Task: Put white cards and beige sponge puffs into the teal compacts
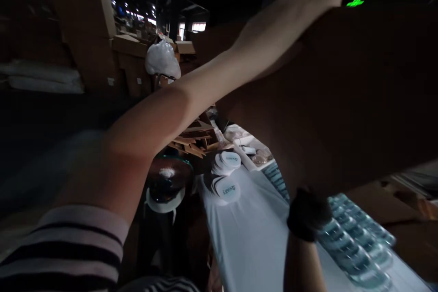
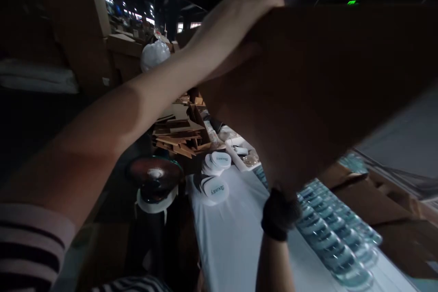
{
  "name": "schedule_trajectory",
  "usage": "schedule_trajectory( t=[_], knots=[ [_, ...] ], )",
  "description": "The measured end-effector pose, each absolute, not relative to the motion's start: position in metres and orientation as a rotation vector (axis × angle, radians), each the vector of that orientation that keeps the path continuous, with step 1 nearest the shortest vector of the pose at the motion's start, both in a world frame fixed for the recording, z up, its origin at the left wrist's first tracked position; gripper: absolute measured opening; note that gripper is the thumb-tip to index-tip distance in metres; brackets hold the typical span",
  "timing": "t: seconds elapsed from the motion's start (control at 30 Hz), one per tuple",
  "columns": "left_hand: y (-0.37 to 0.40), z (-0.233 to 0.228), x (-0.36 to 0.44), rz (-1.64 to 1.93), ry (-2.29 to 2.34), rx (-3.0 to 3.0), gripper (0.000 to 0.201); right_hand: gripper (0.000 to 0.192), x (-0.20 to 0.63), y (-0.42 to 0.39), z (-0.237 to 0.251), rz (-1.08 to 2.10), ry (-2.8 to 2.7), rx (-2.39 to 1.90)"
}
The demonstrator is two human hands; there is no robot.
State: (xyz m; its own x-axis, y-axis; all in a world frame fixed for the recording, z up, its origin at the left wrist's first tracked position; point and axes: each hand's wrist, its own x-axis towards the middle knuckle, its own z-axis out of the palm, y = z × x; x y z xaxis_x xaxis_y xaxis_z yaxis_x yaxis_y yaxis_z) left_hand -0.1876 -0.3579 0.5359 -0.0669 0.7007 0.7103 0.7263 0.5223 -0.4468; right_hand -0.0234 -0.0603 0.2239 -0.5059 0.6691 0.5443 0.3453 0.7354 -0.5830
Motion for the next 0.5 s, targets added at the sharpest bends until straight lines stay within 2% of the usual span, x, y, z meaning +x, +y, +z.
schedule_trajectory(
  t=[0.07,0.17,0.2,0.37,0.5],
  knots=[
    [-0.359,0.536,-0.230,-0.092,-1.824,-1.123,0.098,0.050,-0.082,-0.090,0.232,0.573,-2.187,-0.661],
    [-0.350,0.518,-0.294,-0.417,-1.846,-1.181,0.054,0.054,-0.147,-0.133,0.244,0.784,-2.330,-0.330],
    [-0.344,0.508,-0.313,-0.439,-1.867,-1.212,0.046,0.054,-0.164,-0.144,0.247,0.806,-2.335,-0.291],
    [-0.309,0.457,-0.380,-0.487,-2.001,-1.195,0.032,0.046,-0.264,-0.147,0.258,0.560,-2.364,-0.616],
    [-0.307,0.447,-0.409,-0.631,-2.004,-1.174,0.038,0.044,-0.350,-0.120,0.261,0.650,-2.374,-0.620]
  ],
)
